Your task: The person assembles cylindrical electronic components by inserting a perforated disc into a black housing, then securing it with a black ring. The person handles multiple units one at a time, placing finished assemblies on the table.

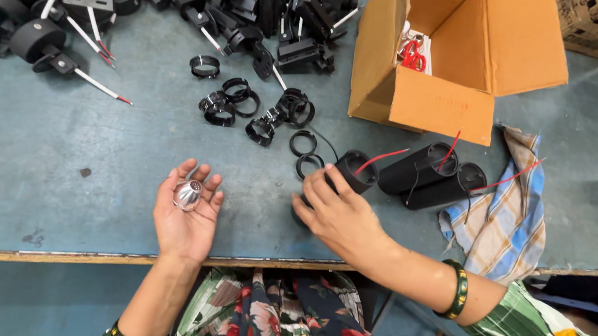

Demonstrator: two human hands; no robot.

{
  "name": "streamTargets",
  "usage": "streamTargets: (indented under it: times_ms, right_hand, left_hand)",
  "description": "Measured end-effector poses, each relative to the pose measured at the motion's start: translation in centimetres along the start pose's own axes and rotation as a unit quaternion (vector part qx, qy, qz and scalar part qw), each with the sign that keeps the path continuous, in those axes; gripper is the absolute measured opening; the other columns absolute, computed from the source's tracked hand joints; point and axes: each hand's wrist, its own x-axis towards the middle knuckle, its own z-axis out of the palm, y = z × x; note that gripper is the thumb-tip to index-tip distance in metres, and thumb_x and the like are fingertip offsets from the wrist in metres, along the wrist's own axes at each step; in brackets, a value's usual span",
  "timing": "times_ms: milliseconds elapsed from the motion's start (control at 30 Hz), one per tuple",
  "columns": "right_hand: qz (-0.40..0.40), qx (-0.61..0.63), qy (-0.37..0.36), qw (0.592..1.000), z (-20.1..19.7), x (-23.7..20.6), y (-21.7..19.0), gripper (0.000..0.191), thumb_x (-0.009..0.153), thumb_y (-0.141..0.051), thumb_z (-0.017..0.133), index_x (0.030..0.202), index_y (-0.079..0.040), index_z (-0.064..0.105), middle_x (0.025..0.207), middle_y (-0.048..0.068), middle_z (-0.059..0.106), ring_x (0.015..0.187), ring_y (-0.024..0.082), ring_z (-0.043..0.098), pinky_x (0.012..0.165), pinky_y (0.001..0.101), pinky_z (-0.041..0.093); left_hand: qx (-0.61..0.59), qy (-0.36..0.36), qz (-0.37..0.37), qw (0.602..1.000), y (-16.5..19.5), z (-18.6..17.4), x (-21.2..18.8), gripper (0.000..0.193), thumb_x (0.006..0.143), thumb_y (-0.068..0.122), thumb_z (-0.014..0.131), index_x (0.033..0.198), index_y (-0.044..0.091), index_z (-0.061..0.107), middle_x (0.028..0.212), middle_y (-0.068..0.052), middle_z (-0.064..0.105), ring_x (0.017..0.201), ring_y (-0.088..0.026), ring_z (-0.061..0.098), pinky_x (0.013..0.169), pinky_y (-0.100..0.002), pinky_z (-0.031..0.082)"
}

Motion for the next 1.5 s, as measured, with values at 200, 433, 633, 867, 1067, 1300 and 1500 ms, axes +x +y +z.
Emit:
streamTargets:
  times_ms: [200,433,633,867,1067,1300,1500]
  right_hand:
    - [0.026,0.158,0.016,0.987,-0.1,0.1,1.6,0.040,0.085,-0.014,0.064,0.125,-0.016,0.066,0.119,0.012,0.062,0.122,0.028,0.055,0.117,0.0505,0.031]
    - [0.145,0.578,0.216,0.773,-2.1,-1.8,0.7,0.064,0.069,0.005,0.075,0.129,-0.012,0.058,0.134,0.012,0.065,0.135,0.033,0.058,0.119,0.0513,0.039]
    - [0.193,0.677,0.265,0.659,-0.8,-2.2,-3.8,0.063,0.081,-0.001,0.086,0.133,-0.011,0.052,0.136,0.014,0.066,0.136,0.035,0.062,0.119,0.0498,0.048]
    - [0.257,0.679,0.233,0.647,1.0,-3.1,-4.0,0.067,0.078,-0.003,0.089,0.134,-0.009,0.054,0.135,0.014,0.067,0.132,0.030,0.065,0.110,0.0395,0.054]
    - [0.315,0.718,0.182,0.593,2.6,-3.5,-4.6,0.071,0.075,-0.004,0.089,0.136,-0.008,0.053,0.135,0.013,0.068,0.124,0.024,0.067,0.105,0.0364,0.054]
    - [0.335,0.685,0.125,0.635,3.2,-4.0,-3.5,0.081,0.071,-0.009,0.091,0.140,-0.006,0.050,0.138,0.014,0.065,0.127,0.027,0.065,0.107,0.0373,0.050]
    - [0.334,0.616,0.150,0.697,2.6,-5.3,-2.7,0.088,0.068,-0.005,0.082,0.147,-0.002,0.042,0.147,0.021,0.048,0.136,0.036,0.052,0.111,0.0435,0.044]
  left_hand:
    - [0.016,-0.016,-0.028,0.999,-0.4,-0.2,-1.1,0.033,0.105,0.034,0.050,0.124,0.010,0.061,0.113,-0.007,0.068,0.097,-0.022,0.066,0.080,-0.036,0.052]
    - [-0.010,-0.028,-0.040,0.999,0.3,0.9,-1.8,0.038,0.098,0.030,0.046,0.131,0.012,0.055,0.123,-0.010,0.062,0.111,-0.028,0.061,0.090,-0.043,0.050]
    - [0.007,-0.036,-0.067,0.997,-0.1,0.9,-1.6,0.046,0.094,0.024,0.046,0.137,0.011,0.051,0.126,-0.012,0.061,0.116,-0.030,0.060,0.097,-0.046,0.048]
    - [0.023,-0.055,-0.084,0.995,-0.6,1.5,-2.1,0.046,0.095,0.005,0.046,0.141,0.006,0.048,0.123,-0.014,0.060,0.119,-0.032,0.061,0.105,-0.046,0.049]
    - [0.215,-0.081,-0.087,0.969,-0.4,4.6,-2.7,0.043,0.096,0.008,0.043,0.138,0.007,0.046,0.121,-0.017,0.063,0.118,-0.034,0.064,0.097,-0.044,0.054]
    - [0.594,-0.377,0.083,0.706,3.2,12.9,-5.0,0.050,0.085,0.013,0.076,0.132,0.002,0.061,0.132,-0.015,0.056,0.114,-0.026,0.064,0.086,-0.034,0.058]
    - [0.747,-0.481,0.181,0.422,0.4,20.5,-5.9,0.050,0.076,0.022,0.084,0.119,0.006,0.064,0.113,-0.010,0.059,0.103,-0.029,0.062,0.079,-0.038,0.054]
